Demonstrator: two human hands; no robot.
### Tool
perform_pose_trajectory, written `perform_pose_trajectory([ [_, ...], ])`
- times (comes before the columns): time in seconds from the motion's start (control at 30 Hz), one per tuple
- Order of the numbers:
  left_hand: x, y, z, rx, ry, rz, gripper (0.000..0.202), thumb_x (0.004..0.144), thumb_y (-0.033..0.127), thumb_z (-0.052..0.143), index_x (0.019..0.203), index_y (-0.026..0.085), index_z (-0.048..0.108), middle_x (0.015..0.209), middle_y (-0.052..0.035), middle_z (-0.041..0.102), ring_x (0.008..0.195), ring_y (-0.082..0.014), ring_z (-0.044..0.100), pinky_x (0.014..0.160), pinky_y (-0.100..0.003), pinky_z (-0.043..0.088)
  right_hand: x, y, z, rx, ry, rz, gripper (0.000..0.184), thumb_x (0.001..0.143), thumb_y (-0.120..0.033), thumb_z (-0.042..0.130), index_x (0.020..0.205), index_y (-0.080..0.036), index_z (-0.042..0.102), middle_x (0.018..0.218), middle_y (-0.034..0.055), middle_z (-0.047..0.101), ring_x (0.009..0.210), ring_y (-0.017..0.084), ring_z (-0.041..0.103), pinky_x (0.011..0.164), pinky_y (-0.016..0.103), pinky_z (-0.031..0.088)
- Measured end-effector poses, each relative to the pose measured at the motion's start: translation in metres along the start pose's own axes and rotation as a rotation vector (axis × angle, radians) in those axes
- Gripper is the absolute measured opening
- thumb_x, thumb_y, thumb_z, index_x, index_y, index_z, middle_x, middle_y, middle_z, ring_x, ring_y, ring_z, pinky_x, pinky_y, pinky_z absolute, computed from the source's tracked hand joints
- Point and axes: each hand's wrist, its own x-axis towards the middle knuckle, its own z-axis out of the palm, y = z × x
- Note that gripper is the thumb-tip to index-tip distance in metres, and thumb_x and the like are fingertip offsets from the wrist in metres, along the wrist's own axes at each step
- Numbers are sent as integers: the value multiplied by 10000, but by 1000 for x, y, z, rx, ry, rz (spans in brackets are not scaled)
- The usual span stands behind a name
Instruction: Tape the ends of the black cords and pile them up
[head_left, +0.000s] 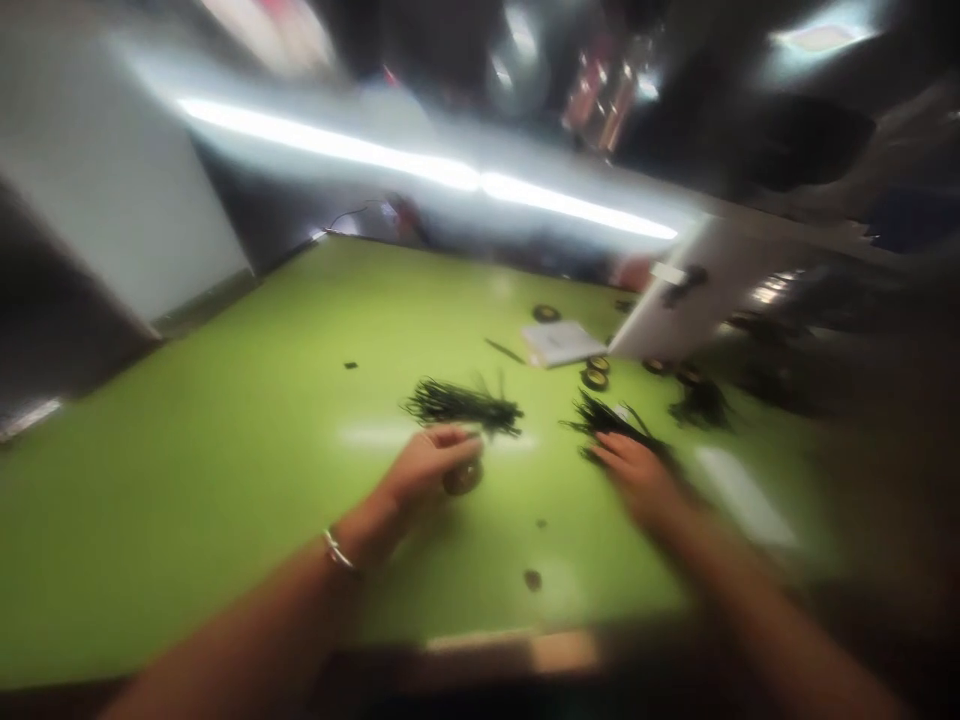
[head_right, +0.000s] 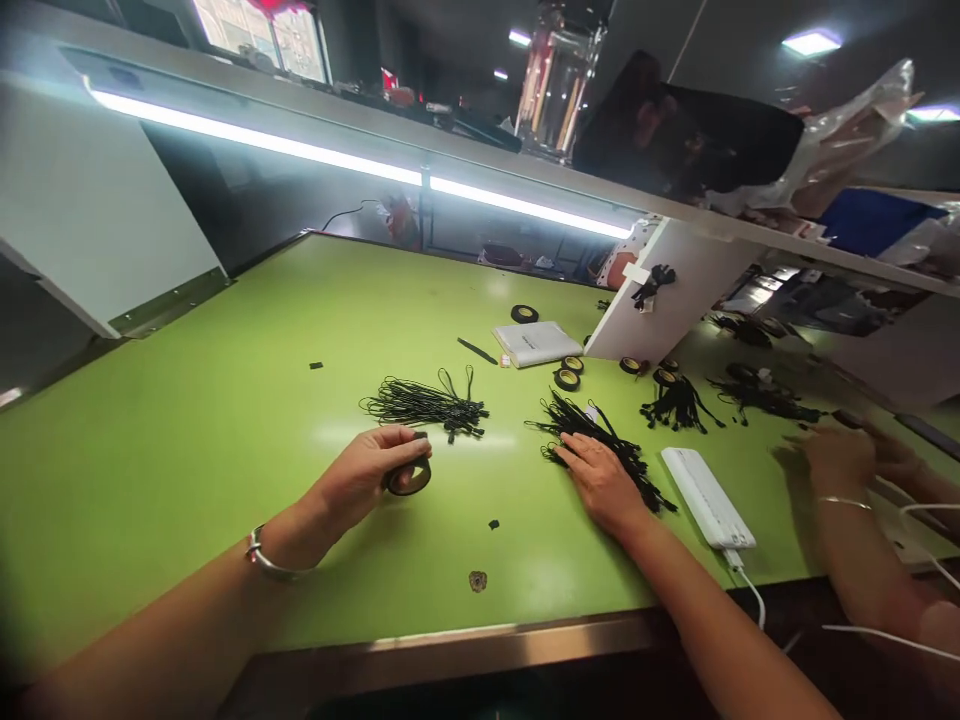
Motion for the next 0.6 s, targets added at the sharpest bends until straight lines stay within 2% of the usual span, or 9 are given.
perform_pose_trajectory([
  [0.1,0,-6,1,-30,2,-41,319,647,394,809,674,119,652,426,43,489,371,-52,409,394,-178,301,24,13,-8,36,85,-50,300,907,-219,515,1156,-264,676,1181,62,698,1135,249,607,1028,492,432],
  [0.2,1,-10,2,-29,4,-43,336,661,413,804,682,119,643,422,51,477,372,-44,397,402,-170,296,65,-13,-14,108,189,58,197,878,-250,575,990,-263,736,996,55,748,976,236,647,992,464,442],
  [0.23,0,-10,3,-21,-6,-35,340,672,419,796,682,118,641,416,50,477,369,-44,394,402,-172,292,83,-26,-13,159,168,112,198,884,-254,562,966,-256,742,959,57,749,938,224,647,944,424,466],
  [0.3,0,-11,4,-7,-26,-5,344,694,428,778,676,115,635,399,41,481,364,-52,393,398,-180,277,119,-53,-5,282,23,239,192,870,-257,572,948,-234,745,955,61,742,940,206,639,912,357,472],
  [0.43,0,-11,5,29,-59,50,312,726,401,750,709,109,641,419,14,526,396,-72,427,414,-192,292,180,-83,25,308,-32,347,194,847,-226,572,925,-196,747,962,86,734,935,215,632,873,333,461],
  [0.53,1,-12,2,71,-56,44,302,740,397,733,738,107,649,432,11,532,405,-78,436,409,-193,292,199,-87,40,330,-75,399,122,774,-181,620,733,-192,735,810,71,723,821,199,631,786,294,457],
  [0.6,3,-13,-1,97,-51,17,316,745,415,725,740,107,652,426,15,522,392,-75,423,392,-192,277,199,-85,41,353,-74,425,115,747,-172,630,662,-195,704,758,53,706,783,183,620,761,275,448],
])
